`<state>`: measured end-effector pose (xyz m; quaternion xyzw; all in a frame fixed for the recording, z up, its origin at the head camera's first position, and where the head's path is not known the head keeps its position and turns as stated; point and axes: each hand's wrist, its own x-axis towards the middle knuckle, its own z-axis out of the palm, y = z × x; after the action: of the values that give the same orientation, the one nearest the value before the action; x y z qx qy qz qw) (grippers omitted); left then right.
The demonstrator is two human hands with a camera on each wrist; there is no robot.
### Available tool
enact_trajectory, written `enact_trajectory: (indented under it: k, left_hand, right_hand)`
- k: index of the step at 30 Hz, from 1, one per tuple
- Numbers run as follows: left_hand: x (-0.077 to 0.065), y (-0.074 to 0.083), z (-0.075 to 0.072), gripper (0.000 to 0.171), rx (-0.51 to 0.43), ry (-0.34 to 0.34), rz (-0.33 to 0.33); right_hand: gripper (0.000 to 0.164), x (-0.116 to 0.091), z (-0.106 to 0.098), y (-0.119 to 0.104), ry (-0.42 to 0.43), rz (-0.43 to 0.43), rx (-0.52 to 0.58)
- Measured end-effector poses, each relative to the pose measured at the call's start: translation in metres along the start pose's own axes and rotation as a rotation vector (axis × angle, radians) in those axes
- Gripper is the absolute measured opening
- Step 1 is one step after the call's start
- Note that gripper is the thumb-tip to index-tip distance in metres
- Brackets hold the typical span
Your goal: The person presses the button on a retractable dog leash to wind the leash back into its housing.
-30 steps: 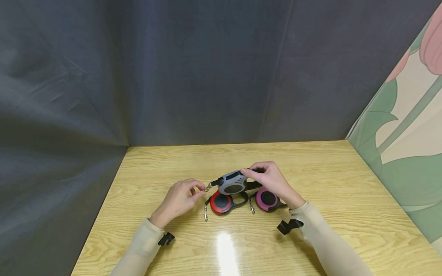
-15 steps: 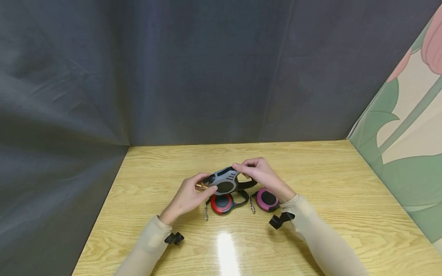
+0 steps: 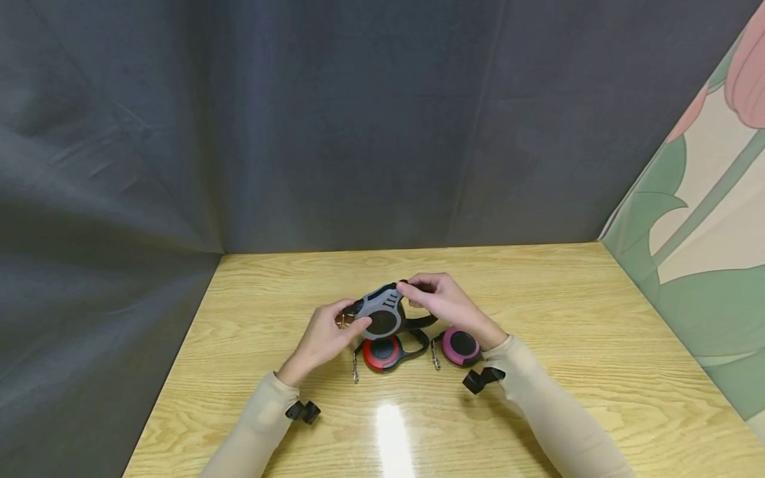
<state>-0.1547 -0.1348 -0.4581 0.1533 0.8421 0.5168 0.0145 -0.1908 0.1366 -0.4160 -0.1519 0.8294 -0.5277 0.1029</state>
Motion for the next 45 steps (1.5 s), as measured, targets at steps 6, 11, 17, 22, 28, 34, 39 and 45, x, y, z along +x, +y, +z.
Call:
enact_trajectory:
  k: [6, 11, 17, 22, 28, 34, 39, 45]
  left_hand:
    - [0.005, -0.004, -0.003, 0.023, -0.095, 0.027, -0.07]
    - [0.009, -0.009, -0.006, 0.029, -0.279, 0.061, -0.208]
    - [0.011, -0.011, -0.01, 0.047, -0.345, 0.022, -0.254]
    - [0.01, -0.012, -0.017, 0.085, -0.233, -0.058, -0.144]
    - [0.012, -0.01, -0.024, 0.092, 0.022, -0.058, -0.089]
    - [0.016, -0.016, -0.029, 0.09, 0.204, 0.02, -0.06]
    - [0.022, -0.021, -0.032, 0.086, 0.343, 0.035, -0.04]
    - [0.028, -0.027, -0.031, 0.088, 0.529, 0.015, -0.021]
  right_hand:
    - [0.074, -0.002, 0.002, 0.0, 0.038, -0.133, -0.204]
    - [0.111, -0.003, 0.008, 0.003, -0.008, -0.22, -0.423]
    - [0.11, 0.003, 0.013, 0.006, 0.023, -0.272, -0.569]
    - [0.109, 0.012, 0.01, 0.01, -0.008, -0.228, -0.541]
    - [0.105, 0.024, 0.005, 0.012, -0.047, -0.167, -0.47]
    - [0.099, 0.043, 0.003, 0.008, -0.069, -0.167, -0.5]
    - [0.098, 0.063, 0.001, 0.007, -0.136, -0.175, -0.56]
    - [0.1, 0.082, 0.003, 0.013, -0.212, -0.098, -0.556]
